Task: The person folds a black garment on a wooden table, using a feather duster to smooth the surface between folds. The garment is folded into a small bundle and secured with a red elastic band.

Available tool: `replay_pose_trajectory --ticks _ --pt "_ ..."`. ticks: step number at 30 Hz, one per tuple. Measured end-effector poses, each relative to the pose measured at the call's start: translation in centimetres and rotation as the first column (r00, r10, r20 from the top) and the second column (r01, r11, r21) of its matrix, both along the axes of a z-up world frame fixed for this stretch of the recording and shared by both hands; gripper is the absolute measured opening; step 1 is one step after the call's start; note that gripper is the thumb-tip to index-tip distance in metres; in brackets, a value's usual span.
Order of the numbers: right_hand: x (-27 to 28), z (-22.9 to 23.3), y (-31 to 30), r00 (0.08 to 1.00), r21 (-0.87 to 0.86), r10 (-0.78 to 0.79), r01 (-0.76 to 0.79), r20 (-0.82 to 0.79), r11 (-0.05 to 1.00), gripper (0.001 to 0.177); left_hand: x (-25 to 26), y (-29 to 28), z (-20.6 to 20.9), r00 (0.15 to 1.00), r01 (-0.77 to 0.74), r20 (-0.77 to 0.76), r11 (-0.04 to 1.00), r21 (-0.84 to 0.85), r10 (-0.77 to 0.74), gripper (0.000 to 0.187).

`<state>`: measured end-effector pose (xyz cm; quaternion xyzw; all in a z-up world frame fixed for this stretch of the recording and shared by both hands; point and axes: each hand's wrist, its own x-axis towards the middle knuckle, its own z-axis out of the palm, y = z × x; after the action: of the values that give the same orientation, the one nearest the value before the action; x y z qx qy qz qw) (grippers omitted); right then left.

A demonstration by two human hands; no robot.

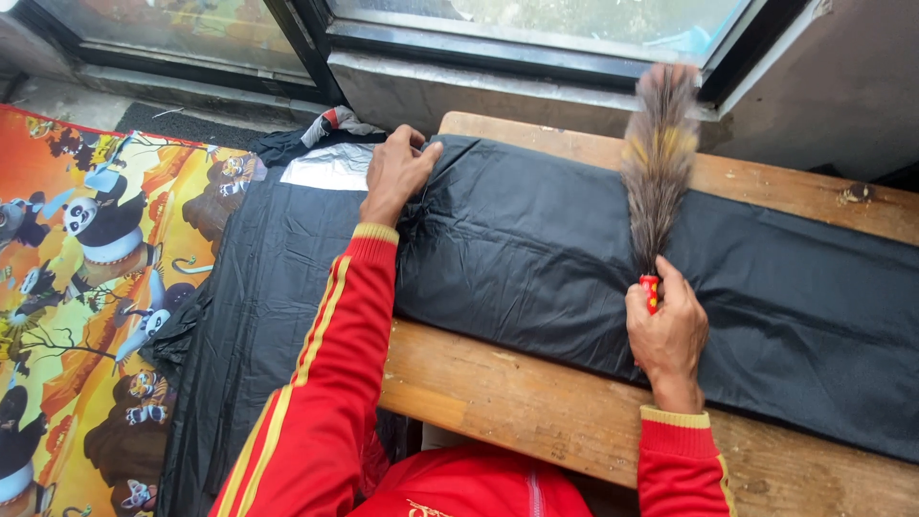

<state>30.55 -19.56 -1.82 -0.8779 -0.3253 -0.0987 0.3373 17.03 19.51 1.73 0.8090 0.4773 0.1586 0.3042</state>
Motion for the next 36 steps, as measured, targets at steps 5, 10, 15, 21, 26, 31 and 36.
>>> replay_pose_trajectory --ticks 5,10,15,21,26,31,36 --pt "-0.9 1.4 0.5 0.994 0.02 -0.041 0.044 -0.098 0.999 0.048 4.3 3.4 -2.3 0.999 -0.042 -0.026 0.995 -0.096 0.04 0.04" --pt "-1.0 1.9 0.8 0.988 0.026 -0.036 0.041 -0.153 0.999 0.046 6.1 6.3 -7.0 0.935 -0.18 0.231 0.921 -0.345 0.269 0.029" --pt "-1.2 1.8 0.9 0.992 0.036 -0.037 0.041 -0.12 0.998 0.046 4.4 5.7 -5.7 0.854 -0.231 0.42 0.947 -0.223 0.307 0.011" --pt "-1.0 1.8 0.7 0.993 0.0 -0.028 0.028 -0.112 1.0 0.045 -1.8 -0.4 4.7 0.976 0.099 0.22 0.876 -0.473 0.008 0.059" --pt "-0.9 1.1 0.5 0.995 -0.002 -0.017 0.017 -0.094 1.0 0.045 -3.9 2.5 -3.1 0.885 0.12 0.451 0.881 -0.457 0.114 0.038" --pt "-0.7 1.4 0.6 0.996 0.037 -0.017 0.021 -0.091 0.999 0.045 -5.6 -0.5 -0.7 0.848 -0.004 0.484 0.916 -0.402 0.215 0.034" --pt "-0.9 1.3 0.5 1.0 0.077 -0.002 0.004 -0.028 0.997 0.045 -9.7 -4.1 0.0 0.917 -0.082 0.379 0.989 -0.125 0.124 0.049"
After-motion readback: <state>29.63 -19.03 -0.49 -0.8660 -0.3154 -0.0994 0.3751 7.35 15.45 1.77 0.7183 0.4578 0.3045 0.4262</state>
